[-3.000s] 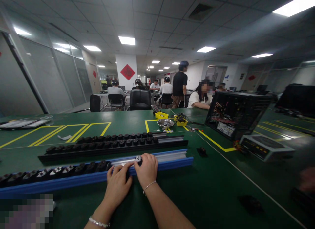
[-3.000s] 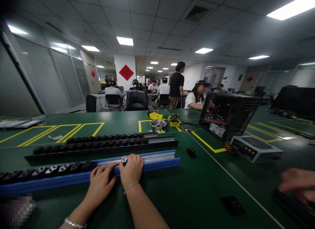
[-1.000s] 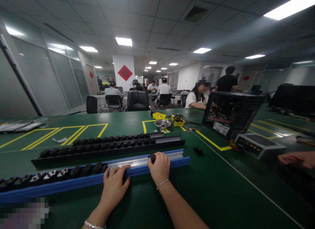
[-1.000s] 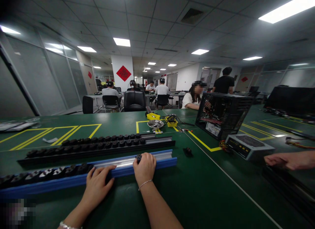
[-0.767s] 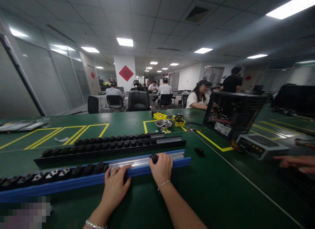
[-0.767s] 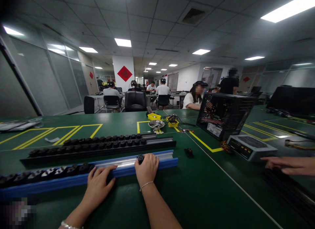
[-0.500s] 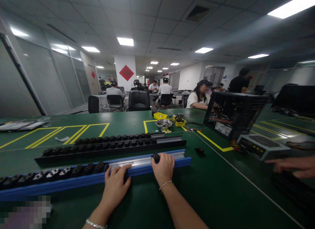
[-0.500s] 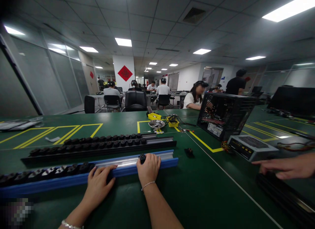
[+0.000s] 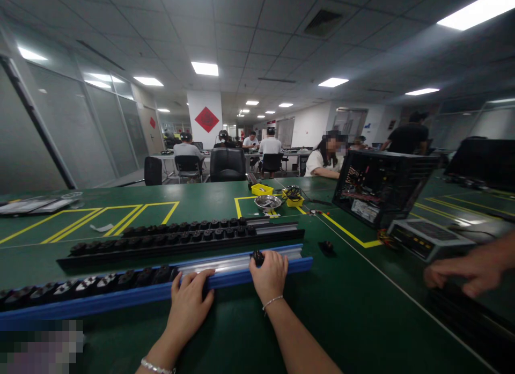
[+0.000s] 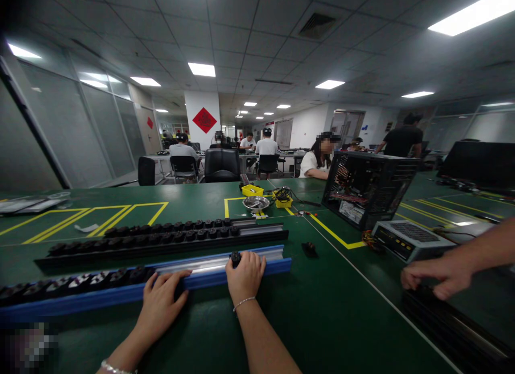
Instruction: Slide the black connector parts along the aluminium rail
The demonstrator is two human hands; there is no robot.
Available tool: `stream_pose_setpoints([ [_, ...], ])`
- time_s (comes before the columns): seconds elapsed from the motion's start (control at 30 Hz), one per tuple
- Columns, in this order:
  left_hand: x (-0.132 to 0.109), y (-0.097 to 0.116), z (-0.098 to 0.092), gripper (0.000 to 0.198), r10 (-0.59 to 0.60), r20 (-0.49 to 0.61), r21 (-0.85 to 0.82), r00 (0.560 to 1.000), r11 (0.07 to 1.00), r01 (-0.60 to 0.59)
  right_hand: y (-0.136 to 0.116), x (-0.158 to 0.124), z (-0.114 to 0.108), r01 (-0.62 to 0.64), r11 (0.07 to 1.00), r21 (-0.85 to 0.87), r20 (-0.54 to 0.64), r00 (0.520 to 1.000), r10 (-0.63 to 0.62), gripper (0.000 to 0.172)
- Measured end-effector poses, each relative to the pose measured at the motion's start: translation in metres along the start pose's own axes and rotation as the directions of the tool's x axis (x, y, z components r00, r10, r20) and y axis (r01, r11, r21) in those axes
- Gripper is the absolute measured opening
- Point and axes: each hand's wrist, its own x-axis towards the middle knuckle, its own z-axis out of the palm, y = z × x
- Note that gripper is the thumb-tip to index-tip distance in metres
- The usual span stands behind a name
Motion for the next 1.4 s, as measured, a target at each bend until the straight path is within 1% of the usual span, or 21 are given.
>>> stream_pose_setpoints([
  [0.37,0.0,-0.001,0.001,0.034,0.014,-0.011,-0.009,1.0,1.0,-0.014,0.004,0.001,-0.001,-0.013,1.0,-0.013,-0.005,1.0,0.013,0.014],
  [0.83,0.0,0.001,-0.001,0.034,0.003,0.015,-0.017,1.0,1.0,-0.003,0.008,0.003,-0.002,-0.03,0.999,-0.017,-0.015,0.999,0.03,0.014],
  [1.4,0.0,0.0,0.0,0.034,0.017,-0.008,-0.002,1.0,1.0,-0.017,0.014,0.007,-0.005,-0.047,0.999,-0.022,-0.017,0.999,0.047,0.014],
])
